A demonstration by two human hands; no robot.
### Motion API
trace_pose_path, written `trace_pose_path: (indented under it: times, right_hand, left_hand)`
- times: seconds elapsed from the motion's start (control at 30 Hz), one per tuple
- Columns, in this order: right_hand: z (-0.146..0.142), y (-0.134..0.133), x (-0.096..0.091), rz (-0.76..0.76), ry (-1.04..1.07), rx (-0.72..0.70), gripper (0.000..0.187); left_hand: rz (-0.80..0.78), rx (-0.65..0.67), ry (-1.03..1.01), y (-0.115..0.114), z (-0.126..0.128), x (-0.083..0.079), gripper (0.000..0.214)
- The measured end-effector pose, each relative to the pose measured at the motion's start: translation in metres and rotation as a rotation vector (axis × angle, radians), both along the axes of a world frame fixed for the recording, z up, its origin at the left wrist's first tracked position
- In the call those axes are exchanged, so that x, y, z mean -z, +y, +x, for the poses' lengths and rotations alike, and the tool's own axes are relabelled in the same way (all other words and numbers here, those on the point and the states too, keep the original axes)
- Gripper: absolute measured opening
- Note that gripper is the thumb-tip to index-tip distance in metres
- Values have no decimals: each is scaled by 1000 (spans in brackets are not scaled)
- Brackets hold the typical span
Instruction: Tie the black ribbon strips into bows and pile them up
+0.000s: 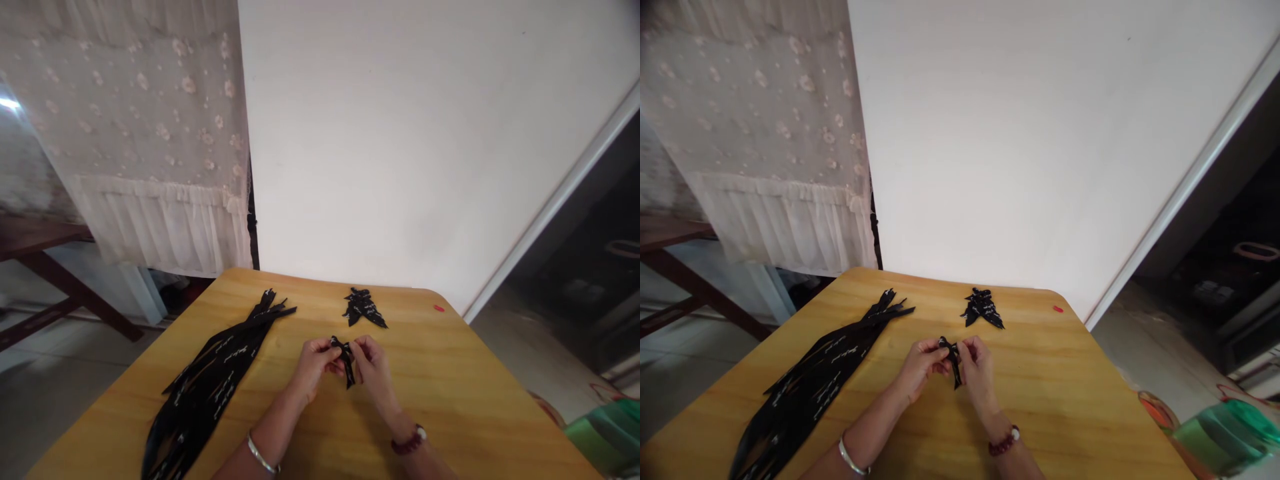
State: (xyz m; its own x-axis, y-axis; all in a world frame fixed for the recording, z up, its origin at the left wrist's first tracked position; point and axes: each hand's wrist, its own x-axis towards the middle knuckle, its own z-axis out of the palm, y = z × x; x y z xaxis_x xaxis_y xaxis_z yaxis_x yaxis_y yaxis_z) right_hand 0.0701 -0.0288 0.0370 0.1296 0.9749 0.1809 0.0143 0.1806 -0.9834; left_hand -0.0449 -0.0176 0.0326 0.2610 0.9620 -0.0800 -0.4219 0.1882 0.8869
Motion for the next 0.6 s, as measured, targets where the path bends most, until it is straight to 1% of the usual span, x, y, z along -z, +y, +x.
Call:
trace_pose_path:
  times: [0.1,0.23,0.3,0.43,0.6]
  right_hand:
    - [3,-1,-2,-35,-30,-17,33]
    - [6,0,-2,-96,-78,-177,26]
    - [6,1,-1,-135,-71,-221,24]
    - [6,3,2,-142,-30,-207,23]
    - [7,1,-1,-108,-28,-163,25]
  left_hand:
    - [-30,-37,44,1,-2,1,21]
    - [-51,-134,65,2,-3,2,23]
    - [-46,-141,68,2,-2,3,23]
    - [-23,-102,59,2,-2,3,25]
    - [-46,-150,68,2,-2,2,24]
